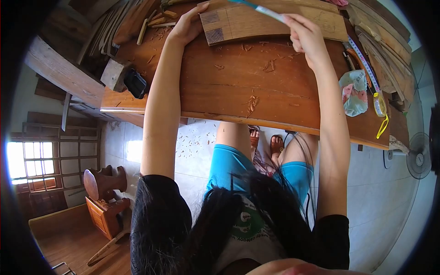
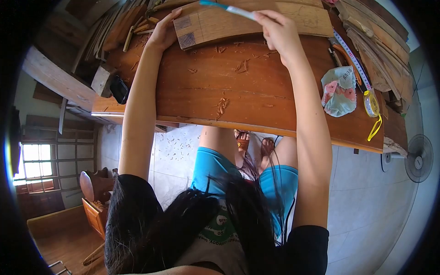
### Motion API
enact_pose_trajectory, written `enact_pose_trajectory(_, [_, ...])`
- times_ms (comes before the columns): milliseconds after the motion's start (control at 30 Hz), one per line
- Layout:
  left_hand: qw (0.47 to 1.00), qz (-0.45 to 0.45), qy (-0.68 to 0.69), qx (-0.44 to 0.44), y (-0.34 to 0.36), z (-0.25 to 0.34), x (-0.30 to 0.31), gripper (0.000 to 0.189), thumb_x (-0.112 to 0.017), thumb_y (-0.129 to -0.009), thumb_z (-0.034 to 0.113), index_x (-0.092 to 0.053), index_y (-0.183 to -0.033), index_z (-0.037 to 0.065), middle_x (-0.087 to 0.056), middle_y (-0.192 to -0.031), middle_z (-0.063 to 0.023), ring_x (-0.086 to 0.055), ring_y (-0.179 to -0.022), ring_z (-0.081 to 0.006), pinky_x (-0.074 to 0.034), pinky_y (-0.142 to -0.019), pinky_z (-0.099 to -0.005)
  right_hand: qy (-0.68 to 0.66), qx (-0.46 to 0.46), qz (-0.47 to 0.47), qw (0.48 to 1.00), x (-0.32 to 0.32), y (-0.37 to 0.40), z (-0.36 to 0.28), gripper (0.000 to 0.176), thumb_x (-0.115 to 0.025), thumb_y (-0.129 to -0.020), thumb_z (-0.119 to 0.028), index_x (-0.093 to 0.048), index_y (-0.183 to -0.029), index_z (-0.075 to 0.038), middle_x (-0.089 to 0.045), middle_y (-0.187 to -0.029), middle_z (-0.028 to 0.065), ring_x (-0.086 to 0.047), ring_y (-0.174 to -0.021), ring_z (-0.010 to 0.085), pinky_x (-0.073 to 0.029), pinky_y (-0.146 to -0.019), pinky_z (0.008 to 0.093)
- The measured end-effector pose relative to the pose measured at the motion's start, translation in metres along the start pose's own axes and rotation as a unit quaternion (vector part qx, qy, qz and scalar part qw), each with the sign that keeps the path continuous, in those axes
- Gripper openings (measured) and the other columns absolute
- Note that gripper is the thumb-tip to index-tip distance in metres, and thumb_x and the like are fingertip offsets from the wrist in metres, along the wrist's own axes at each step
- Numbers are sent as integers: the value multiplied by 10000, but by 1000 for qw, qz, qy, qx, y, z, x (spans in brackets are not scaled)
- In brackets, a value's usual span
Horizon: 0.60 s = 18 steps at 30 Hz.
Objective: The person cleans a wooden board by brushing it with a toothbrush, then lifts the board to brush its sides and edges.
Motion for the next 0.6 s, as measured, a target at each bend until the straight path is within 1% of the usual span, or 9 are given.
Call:
enact_pose_trajectory(67, [1000,-3,-3,3,1,1,0,460,-601,-988,358,-578,-1338,62,-627,-1283,-84,-565,-1198,-205,-414,-1061,-375,-12,-42,-65,997,-3,4,-2,271,-658,-977,-241,-701,-1141,-30,-397,-620,-81,-277,-474,20,-198,-419,232])
enact_pose_trajectory(200, [1000,-14,8,-2,0,1,-1,454,-596,-991,343,-579,-1333,45,-626,-1288,-86,-563,-1202,-205,-408,-1064,-369,-17,1,33,999,4,-1,-1,246,-659,-973,-224,-709,-1115,-29,-381,-620,-84,-274,-474,24,-197,-426,230])
enact_pose_trajectory(233, [1000,-22,12,-2,-1,0,0,451,-595,-992,340,-580,-1330,42,-626,-1289,-87,-563,-1202,-206,-407,-1065,-369,-16,-9,48,999,6,-2,-2,241,-659,-972,-219,-711,-1116,-32,-377,-620,-84,-273,-473,22,-192,-426,233])
enact_pose_trajectory(333, [1000,-24,18,-3,-1,0,3,439,-590,-997,330,-582,-1328,42,-625,-1291,-90,-563,-1203,-206,-405,-1065,-368,-14,-52,-29,998,9,2,-3,246,-663,-968,-214,-709,-1123,-29,-380,-621,-84,-276,-472,19,-187,-425,234])
enact_pose_trajectory(367, [1000,-22,18,-4,-2,0,4,435,-588,-998,326,-583,-1328,43,-625,-1292,-90,-563,-1204,-206,-405,-1066,-368,-15,-63,-41,997,4,5,-9,243,-663,-966,-205,-709,-1125,-27,-380,-621,-83,-276,-470,19,-183,-423,235])
enact_pose_trajectory(467, [1000,-3,15,-9,-1,0,2,424,-585,-1001,315,-583,-1331,49,-626,-1291,-86,-564,-1201,-204,-403,-1065,-365,-22,-19,25,999,11,-1,-1,248,-658,-971,-210,-702,-1138,-33,-379,-621,-83,-269,-469,21,-181,-423,234])
enact_pose_trajectory(567, [1000,-1,20,-7,1,1,0,421,-587,-999,309,-582,-1336,56,-624,-1295,-81,-563,-1201,-203,-402,-1064,-361,-22,-13,65,998,16,-3,-2,248,-654,-975,-215,-699,-1137,-33,-373,-618,-85,-269,-469,20,-178,-423,232])
enact_pose_trajectory(600, [1000,1,18,-5,1,1,-1,421,-588,-999,309,-582,-1337,58,-623,-1297,-80,-562,-1202,-203,-402,-1064,-361,-22,-32,26,999,15,-1,-2,249,-657,-974,-216,-699,-1135,-32,-370,-616,-87,-271,-469,19,-177,-422,232])
Point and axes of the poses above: each hand's wrist, its own y-axis away from the middle knuckle, its own x-axis out of the back of the hand, z = x × y, the point moved 1 cm from there along -y, towards the middle knuckle
